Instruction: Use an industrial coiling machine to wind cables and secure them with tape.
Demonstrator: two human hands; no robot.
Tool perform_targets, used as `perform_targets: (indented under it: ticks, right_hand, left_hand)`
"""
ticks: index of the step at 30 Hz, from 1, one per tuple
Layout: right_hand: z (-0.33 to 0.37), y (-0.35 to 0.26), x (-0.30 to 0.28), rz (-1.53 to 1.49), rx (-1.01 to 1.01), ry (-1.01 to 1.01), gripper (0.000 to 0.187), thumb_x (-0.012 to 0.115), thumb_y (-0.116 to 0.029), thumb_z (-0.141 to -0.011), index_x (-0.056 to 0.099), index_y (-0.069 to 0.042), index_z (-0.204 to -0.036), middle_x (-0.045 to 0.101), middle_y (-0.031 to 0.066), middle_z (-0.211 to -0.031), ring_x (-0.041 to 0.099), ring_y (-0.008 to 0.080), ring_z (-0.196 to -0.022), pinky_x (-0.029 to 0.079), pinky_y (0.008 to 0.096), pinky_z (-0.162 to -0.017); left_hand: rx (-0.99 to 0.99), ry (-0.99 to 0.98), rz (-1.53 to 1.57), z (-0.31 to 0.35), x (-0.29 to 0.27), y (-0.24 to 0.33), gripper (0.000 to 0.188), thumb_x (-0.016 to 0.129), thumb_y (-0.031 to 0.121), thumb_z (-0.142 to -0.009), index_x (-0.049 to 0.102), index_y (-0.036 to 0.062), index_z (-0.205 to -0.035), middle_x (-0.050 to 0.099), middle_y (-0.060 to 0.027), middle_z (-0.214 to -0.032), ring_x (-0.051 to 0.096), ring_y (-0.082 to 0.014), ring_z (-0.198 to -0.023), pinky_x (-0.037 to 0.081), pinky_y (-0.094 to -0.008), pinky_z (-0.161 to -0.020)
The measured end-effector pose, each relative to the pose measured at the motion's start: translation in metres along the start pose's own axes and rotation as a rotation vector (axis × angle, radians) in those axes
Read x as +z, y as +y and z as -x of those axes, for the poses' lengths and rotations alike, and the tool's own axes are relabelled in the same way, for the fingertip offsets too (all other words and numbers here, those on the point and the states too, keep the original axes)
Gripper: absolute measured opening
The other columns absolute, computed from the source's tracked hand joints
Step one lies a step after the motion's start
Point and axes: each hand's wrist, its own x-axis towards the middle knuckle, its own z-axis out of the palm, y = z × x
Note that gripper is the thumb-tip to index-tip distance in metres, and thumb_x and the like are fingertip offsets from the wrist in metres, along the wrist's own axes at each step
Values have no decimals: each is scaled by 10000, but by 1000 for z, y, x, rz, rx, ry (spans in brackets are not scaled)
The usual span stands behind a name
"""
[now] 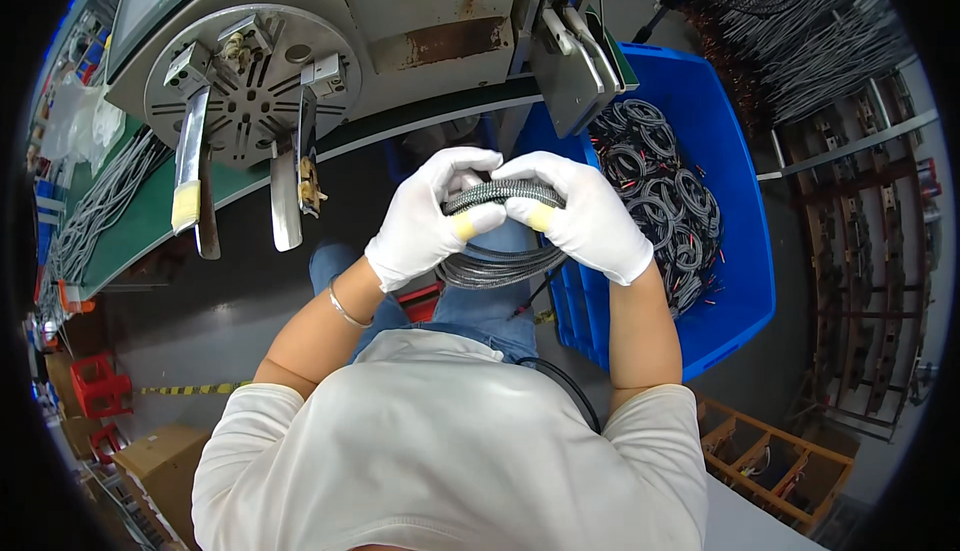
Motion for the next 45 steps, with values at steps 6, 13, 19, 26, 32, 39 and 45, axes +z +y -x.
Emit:
perform_targets:
  ticks: [6, 13, 19, 26, 32, 39, 45]
  right_hand:
    - [6, -4, -12, -145, 146, -11, 410, 676, -322, -851, 631, 10, -1086, 634, 19, -802, 531, 41, -605, 415, 157, -534]
    - [2, -9, -2, 3, 92, 48, 474, 611, -438, -895, 643, -10, -1096, 604, 22, -750, 496, 22, -562, 393, 150, -485]
    - [4, 7, 3, 32, -18, 90, 395, 650, -346, -872, 648, -17, -1091, 622, 31, -726, 564, 79, -591, 439, 212, -513]
    - [9, -6, 1, 659, -85, -151, 200, 716, -146, -790, 634, -9, -912, 612, 95, -675, 622, 201, -618, 476, 292, -572]
    - [8, 10, -2, 637, -148, -6, 127, 706, -59, -771, 588, -28, -808, 605, 109, -687, 609, 226, -607, 470, 292, -572]
    - [1, 2, -1, 732, -336, 47, 132, 705, -21, -751, 583, -26, -801, 588, 105, -660, 585, 208, -572, 455, 283, -557]
    - [4, 10, -4, 605, -55, 20, 140, 711, -18, -749, 574, -15, -779, 550, 85, -616, 582, 152, -581, 445, 279, -550]
  left_hand:
    - [-295, -321, -197, -2, -32, -7, 295, 739, 102, -785, 603, -13, -1020, 634, -40, -835, 594, -72, -815, 491, -248, -773]
    - [-267, -109, -212, 4, -1, 11, 230, 738, 142, -798, 615, -15, -912, 621, -31, -715, 591, -87, -618, 500, -244, -616]
    - [-188, -139, -4, 0, -14, -16, 256, 744, 163, -792, 609, -13, -919, 633, -49, -710, 595, -98, -570, 494, -241, -569]
    - [21, -84, -579, 9, -7, -1, 229, 759, 164, -758, 639, -6, -852, 632, -63, -715, 585, -85, -649, 480, -234, -612]
    - [-121, -169, -423, 12, -23, -2, 224, 761, 178, -754, 633, 0, -800, 609, -69, -688, 553, -86, -613, 465, -252, -586]
    - [-77, -234, -650, 16, -5, 2, 258, 750, 196, -765, 628, 15, -904, 635, -55, -763, 536, -77, -680, 464, -241, -655]
    - [-185, -205, -118, 15, -18, -12, 227, 717, 151, -803, 608, -11, -919, 632, -54, -773, 591, -112, -701, 498, -252, -708]
